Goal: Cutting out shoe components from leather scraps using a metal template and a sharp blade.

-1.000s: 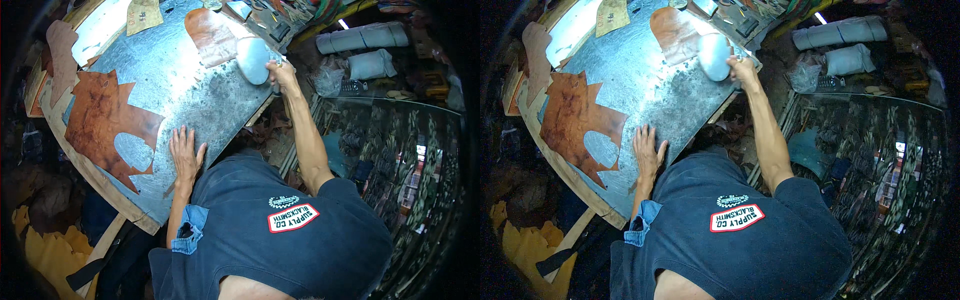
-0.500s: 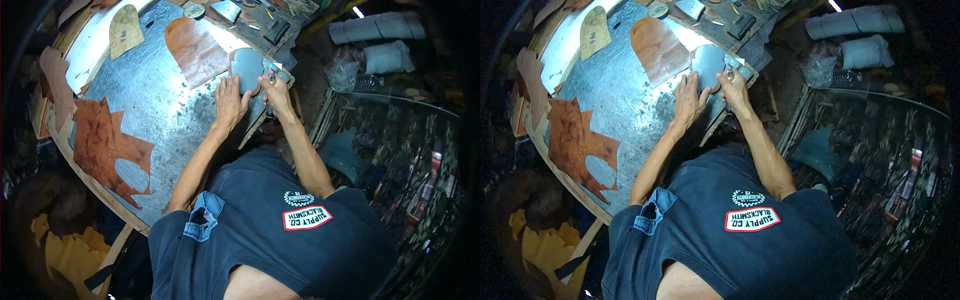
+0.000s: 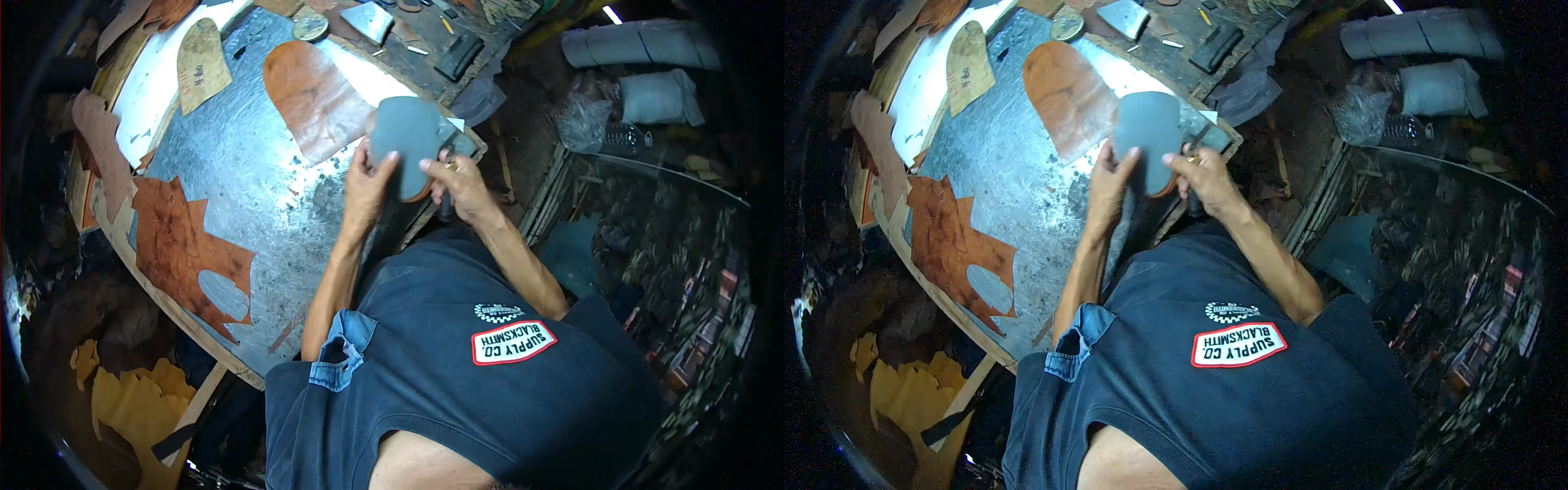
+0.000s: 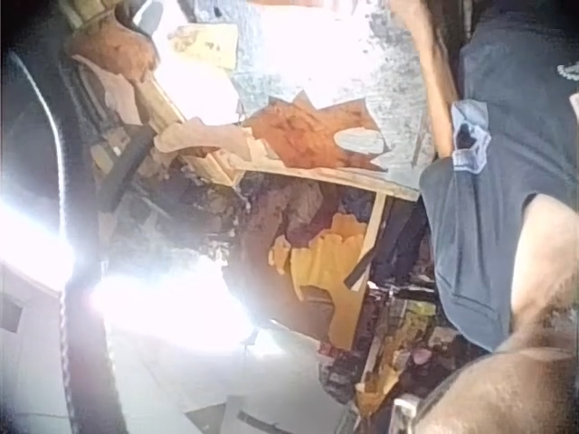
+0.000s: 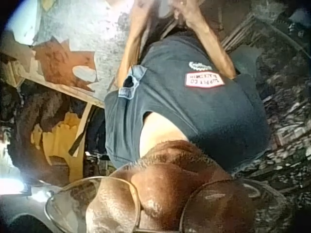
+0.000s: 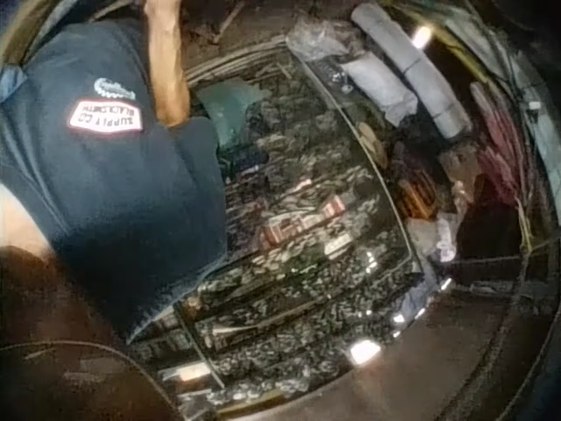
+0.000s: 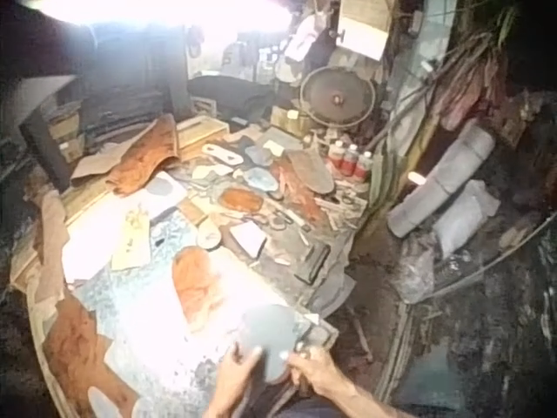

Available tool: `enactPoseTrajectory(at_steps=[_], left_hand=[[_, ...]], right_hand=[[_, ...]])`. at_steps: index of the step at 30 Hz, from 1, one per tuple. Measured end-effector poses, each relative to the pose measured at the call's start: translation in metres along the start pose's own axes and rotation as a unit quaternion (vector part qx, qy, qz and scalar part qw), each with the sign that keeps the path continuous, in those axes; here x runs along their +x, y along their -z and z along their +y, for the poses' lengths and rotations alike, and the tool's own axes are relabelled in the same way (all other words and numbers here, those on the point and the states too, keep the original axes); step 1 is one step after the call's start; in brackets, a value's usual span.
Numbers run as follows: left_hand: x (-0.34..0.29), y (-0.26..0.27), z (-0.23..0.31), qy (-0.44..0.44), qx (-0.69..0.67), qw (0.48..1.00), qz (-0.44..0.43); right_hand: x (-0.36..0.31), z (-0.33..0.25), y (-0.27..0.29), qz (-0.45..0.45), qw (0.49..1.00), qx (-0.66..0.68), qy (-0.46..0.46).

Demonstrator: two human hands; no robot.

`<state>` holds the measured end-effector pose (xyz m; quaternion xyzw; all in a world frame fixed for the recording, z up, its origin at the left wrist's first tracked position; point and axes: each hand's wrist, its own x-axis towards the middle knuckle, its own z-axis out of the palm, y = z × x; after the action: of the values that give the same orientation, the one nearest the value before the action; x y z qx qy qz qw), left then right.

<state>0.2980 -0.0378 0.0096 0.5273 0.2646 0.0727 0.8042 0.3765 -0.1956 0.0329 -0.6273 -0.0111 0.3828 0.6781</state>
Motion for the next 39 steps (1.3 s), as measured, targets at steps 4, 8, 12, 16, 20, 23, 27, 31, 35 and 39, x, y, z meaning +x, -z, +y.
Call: enactPoseTrajectory(at_steps=[4,8,12,16,20,23,27,31,35,39], left_hand=[[-0.002,0.032,0.028,-0.071,0.028,0.997,-0.005],[-0.009,0.059,0.05,-0.252,0.396,0.883,0.011],[-0.01,0.076,0.033,-0.319,0.542,0.777,-0.01],[-0.014,0.07,0.03,-0.319,0.561,0.763,0.035],[-0.014,0.067,0.02,-0.309,0.568,0.762,0.045],[-0.012,0.063,0.013,-0.331,0.556,0.758,0.083],[-0.009,0.061,0.01,-0.332,0.56,0.75,0.117],[-0.006,0.057,0.011,-0.332,0.563,0.747,0.122],[-0.007,0.054,0.014,-0.32,0.568,0.749,0.12],[-0.01,0.051,0.018,-0.331,0.56,0.749,0.128]], right_hand=[[-0.003,0.013,-0.003,-0.043,0.997,-0.054,-0.023],[0.002,0.015,0.006,0.003,0.999,-0.024,-0.034],[0.02,0.013,-0.001,-0.016,0.999,-0.033,0.004],[0.034,0.011,-0.024,-0.044,0.996,-0.08,0.004],[0.043,0.017,-0.043,-0.088,0.981,-0.163,0.055],[0.043,0.02,-0.05,-0.133,0.959,-0.24,0.071],[0.046,0.019,-0.055,-0.108,0.969,-0.211,0.07],[0.051,0.023,-0.051,-0.099,0.969,-0.214,0.074],[0.049,0.019,-0.053,-0.103,0.949,-0.281,0.098],[0.053,0.025,-0.05,-0.103,0.95,-0.262,0.132]])
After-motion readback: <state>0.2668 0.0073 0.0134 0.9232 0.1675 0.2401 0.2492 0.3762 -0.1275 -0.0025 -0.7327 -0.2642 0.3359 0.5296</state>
